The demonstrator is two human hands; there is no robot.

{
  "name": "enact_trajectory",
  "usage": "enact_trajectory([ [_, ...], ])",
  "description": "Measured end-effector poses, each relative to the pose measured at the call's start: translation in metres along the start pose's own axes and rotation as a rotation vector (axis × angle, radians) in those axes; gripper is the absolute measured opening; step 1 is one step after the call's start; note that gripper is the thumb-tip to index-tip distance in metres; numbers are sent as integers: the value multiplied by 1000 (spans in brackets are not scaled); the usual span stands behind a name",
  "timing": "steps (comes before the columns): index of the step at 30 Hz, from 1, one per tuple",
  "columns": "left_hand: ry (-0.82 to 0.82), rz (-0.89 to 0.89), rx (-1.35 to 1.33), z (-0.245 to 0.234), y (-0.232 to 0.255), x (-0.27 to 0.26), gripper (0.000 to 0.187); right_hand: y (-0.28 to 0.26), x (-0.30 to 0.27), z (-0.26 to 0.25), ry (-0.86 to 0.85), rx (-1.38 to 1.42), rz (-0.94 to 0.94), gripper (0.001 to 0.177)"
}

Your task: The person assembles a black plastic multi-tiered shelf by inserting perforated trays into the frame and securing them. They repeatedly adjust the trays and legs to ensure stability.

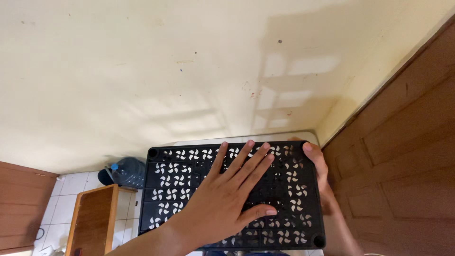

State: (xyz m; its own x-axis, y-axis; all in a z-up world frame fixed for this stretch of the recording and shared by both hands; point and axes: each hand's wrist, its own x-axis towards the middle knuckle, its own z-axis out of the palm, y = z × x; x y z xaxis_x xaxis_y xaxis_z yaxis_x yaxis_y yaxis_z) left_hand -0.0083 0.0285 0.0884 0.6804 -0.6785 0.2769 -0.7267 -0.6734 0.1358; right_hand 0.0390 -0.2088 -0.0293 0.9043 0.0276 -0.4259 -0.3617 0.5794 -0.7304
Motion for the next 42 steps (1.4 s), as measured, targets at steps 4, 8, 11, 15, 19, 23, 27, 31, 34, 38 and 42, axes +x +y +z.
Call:
enact_trajectory([
  [4,-29,1,-32,3,-3,-3,84,9,13,-13,-237,115,-27,44],
  [8,-56,-9,-67,5,-4,-5,83,19,20,-22,-349,172,-32,47],
  [11,-62,-21,-58,5,-1,-4,81,20,20,-24,-313,140,-34,49],
  [15,-63,-45,-98,4,6,-7,81,16,15,-26,-438,109,-133,53],
  [19,-33,-50,-92,5,3,-3,82,7,9,-17,-322,65,-100,51],
  [23,27,-76,-23,8,4,1,83,-7,-1,3,-200,16,-104,44],
  [27,59,-144,9,11,1,4,81,-38,-6,23,-85,-592,-459,44],
  [31,56,-181,51,14,-8,9,79,-63,-24,42,33,-987,-732,47],
  [34,72,-185,82,15,-10,14,73,-82,-51,47,-47,-1443,-925,49],
  [38,29,-166,85,7,-16,8,66,-55,-89,55,-213,-1818,-1056,61],
  [42,-15,-151,-89,-13,-26,-22,64,-33,-91,64,-276,-1848,-1073,69],
])
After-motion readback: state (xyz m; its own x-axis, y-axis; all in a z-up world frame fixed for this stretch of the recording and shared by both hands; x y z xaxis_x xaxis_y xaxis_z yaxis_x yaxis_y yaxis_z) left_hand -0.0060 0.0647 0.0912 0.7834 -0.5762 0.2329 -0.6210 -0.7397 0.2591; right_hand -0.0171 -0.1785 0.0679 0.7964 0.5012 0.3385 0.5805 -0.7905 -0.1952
